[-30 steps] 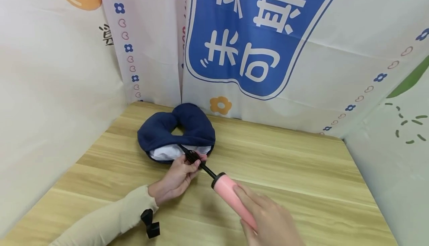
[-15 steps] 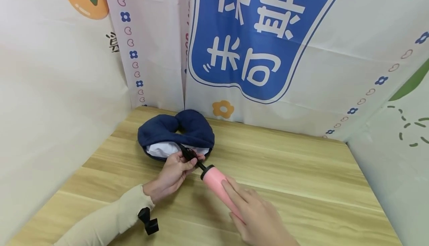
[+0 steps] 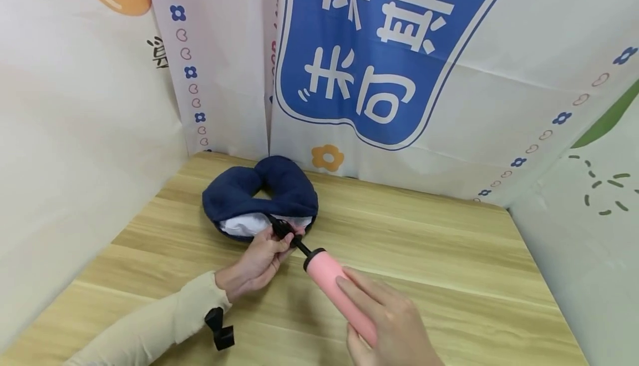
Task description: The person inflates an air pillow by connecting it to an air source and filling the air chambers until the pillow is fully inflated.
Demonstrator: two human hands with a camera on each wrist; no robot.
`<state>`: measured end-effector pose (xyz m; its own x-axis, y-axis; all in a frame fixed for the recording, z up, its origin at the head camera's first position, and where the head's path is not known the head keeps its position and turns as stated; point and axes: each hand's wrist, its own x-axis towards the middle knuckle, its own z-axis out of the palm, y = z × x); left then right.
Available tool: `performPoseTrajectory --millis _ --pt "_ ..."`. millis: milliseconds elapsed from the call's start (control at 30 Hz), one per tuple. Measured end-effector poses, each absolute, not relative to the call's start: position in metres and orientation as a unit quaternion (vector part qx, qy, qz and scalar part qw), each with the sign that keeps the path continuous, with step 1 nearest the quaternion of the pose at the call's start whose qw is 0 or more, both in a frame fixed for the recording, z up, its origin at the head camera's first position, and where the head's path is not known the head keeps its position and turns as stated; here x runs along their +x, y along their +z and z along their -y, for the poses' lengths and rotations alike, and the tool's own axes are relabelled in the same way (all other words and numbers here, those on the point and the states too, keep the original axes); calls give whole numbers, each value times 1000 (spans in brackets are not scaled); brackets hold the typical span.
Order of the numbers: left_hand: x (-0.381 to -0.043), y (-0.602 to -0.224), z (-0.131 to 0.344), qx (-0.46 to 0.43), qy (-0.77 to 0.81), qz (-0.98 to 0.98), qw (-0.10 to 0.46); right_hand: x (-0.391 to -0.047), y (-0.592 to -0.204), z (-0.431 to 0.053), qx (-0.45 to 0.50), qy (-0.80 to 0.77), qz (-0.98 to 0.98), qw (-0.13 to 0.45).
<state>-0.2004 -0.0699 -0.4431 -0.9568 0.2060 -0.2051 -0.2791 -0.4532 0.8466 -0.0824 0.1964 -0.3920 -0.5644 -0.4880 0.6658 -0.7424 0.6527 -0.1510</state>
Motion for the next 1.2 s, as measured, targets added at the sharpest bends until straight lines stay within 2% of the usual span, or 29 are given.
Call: performPoseTrajectory --millis 167,300,567,833,967,1033,1200 --pt "-190 -453 69 -53 847 -511 137 -102 -404 -170 363 198 865 285" --pt "-194 -451 76 -32 848 -513 128 -108 -411 -161 382 157 871 266" --pt "-209 -442 86 7 850 -507 140 -80 -399 -203 349 65 921 159" --pt "-215 -437 95 -25 868 -485 102 -57 -381 -240 303 60 943 128" --pt "-205 -441 80 -40 867 -482 123 -66 -377 -220 311 67 930 182" --pt "-199 -444 71 -40 862 -487 132 -78 -382 -206 330 74 913 228" --pt "-191 -454 63 -54 852 -510 103 -99 -411 -174 339 100 884 307"
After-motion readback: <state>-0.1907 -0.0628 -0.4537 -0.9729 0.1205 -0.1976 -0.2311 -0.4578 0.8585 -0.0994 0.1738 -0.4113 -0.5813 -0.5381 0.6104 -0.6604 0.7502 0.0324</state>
